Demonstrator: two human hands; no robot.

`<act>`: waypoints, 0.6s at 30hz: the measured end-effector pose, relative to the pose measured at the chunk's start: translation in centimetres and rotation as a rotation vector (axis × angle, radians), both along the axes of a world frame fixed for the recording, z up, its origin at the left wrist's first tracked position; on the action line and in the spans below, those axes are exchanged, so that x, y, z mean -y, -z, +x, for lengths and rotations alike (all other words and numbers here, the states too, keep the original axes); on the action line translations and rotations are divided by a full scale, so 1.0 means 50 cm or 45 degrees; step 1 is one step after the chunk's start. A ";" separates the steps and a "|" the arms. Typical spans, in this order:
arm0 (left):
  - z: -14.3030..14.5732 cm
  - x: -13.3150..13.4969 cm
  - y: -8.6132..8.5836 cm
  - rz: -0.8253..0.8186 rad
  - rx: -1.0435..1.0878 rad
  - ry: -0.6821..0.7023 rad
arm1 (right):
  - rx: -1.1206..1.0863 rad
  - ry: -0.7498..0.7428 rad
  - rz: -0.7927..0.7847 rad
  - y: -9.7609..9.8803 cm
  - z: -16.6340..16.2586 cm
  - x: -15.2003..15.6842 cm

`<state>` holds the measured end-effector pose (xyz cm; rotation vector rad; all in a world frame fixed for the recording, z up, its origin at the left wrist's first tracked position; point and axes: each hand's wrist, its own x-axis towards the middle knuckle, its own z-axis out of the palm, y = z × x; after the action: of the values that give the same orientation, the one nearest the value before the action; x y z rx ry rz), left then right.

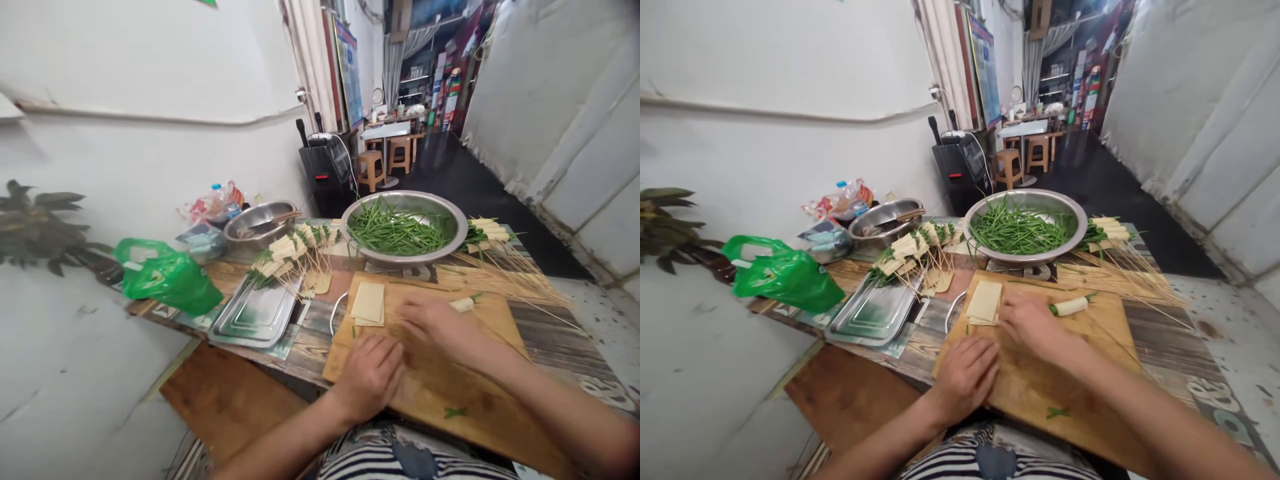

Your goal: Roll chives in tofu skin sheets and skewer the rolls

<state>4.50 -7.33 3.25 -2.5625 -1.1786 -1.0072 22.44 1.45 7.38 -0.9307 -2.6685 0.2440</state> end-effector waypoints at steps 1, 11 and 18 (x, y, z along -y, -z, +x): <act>-0.025 0.013 0.014 -0.012 0.042 -0.047 | 0.050 -0.016 0.025 0.013 -0.037 -0.005; -0.103 0.049 0.105 -0.249 0.269 -0.181 | 0.246 0.026 0.065 0.102 -0.095 -0.036; -0.101 0.049 0.083 -0.212 0.292 -0.194 | -0.002 0.181 0.053 0.056 -0.065 -0.115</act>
<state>-0.54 -9.76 -0.88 -2.4797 -1.5515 -1.2403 19.18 7.22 4.55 -1.1002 -2.5809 0.1560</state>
